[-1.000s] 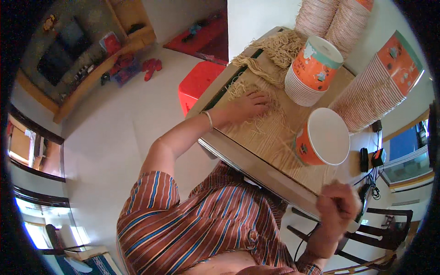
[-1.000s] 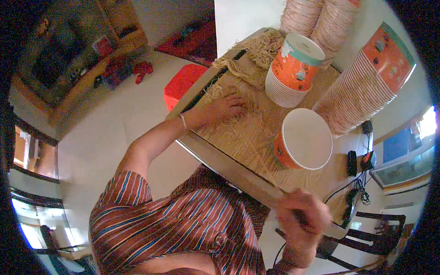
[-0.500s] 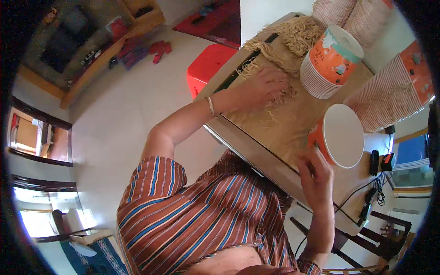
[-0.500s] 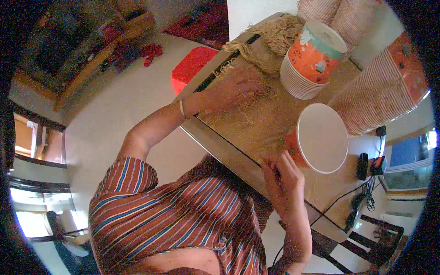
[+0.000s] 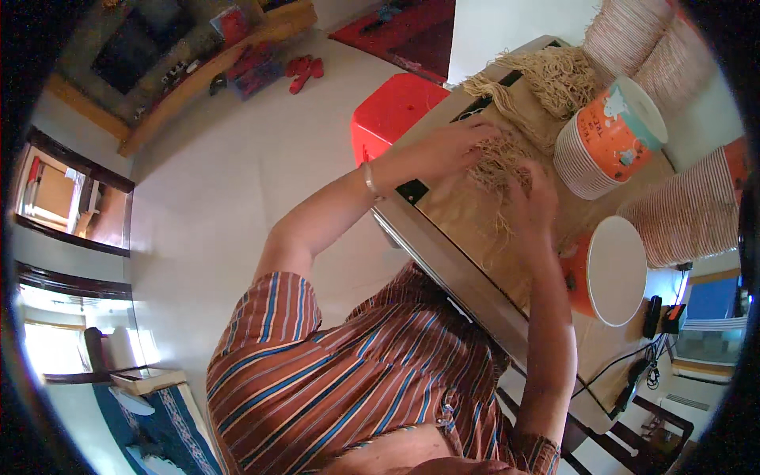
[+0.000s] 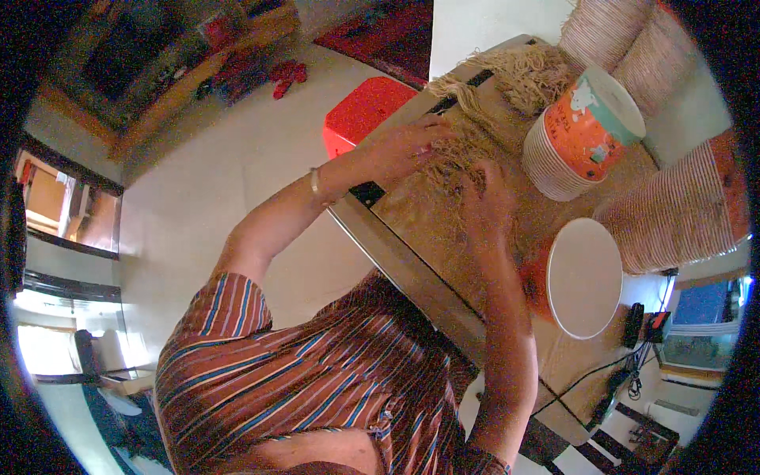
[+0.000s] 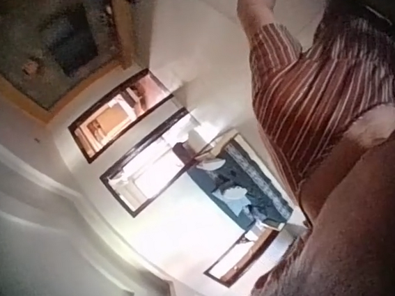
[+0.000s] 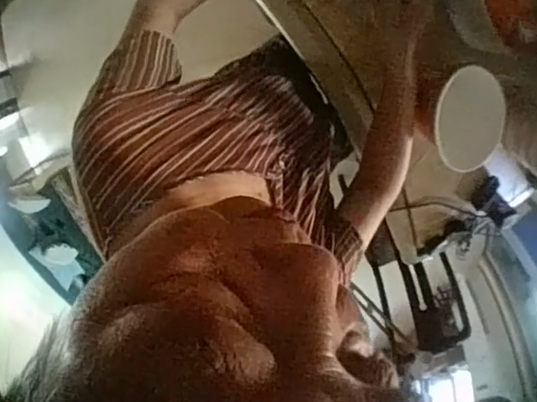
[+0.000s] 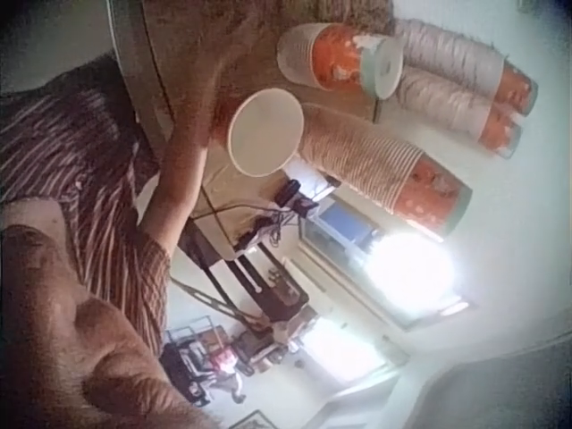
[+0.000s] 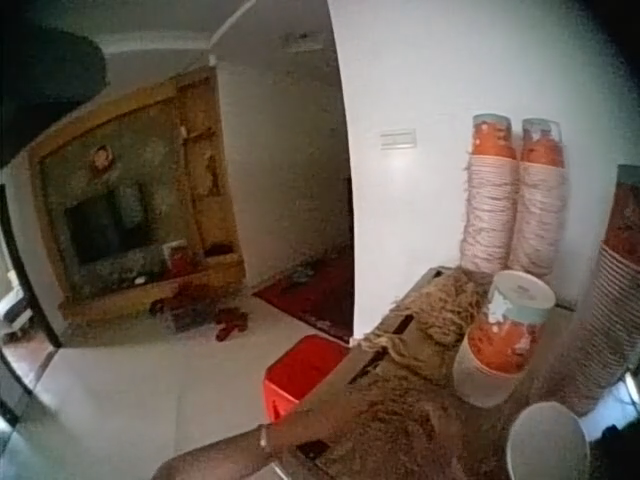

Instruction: Threading a string through holes in paper cups and stacking them together.

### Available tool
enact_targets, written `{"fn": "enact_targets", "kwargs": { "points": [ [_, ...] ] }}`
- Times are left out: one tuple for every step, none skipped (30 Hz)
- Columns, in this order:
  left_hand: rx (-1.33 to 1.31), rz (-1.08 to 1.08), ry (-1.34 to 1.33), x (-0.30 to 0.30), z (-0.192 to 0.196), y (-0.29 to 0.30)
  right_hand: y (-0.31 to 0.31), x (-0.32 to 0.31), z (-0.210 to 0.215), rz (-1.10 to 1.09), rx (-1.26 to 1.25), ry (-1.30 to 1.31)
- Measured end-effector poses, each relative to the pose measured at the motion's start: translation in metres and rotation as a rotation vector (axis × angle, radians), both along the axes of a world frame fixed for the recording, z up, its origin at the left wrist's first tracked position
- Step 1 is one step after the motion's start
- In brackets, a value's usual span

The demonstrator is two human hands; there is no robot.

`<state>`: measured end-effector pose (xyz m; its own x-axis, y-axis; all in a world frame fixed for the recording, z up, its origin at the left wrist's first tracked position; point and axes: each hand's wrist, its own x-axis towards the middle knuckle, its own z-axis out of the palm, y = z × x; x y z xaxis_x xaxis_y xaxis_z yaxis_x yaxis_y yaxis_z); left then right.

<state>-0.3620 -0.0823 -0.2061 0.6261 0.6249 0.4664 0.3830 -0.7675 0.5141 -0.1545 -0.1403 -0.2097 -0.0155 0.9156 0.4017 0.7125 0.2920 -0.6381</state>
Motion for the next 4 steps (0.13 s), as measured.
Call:
{"fn": "enact_targets", "kwargs": {
  "points": [
    [0.030, 0.142, -0.003, 0.005, -0.002, 0.007, 0.007, -0.004, -0.006, -0.002, 0.108, -0.135],
    [0.030, 0.142, -0.010, 0.009, -0.009, 0.016, 0.010, -0.004, -0.010, -0.014, 0.220, -0.273],
    [0.139, 0.072, 0.127, 0.011, -0.023, 0.029, 0.015, -0.003, -0.014, 0.006, 0.064, -0.212],
    [0.247, 0.007, 0.267, 0.009, -0.043, 0.046, 0.020, -0.003, -0.020, 0.029, -0.093, -0.149]
  ]
}}
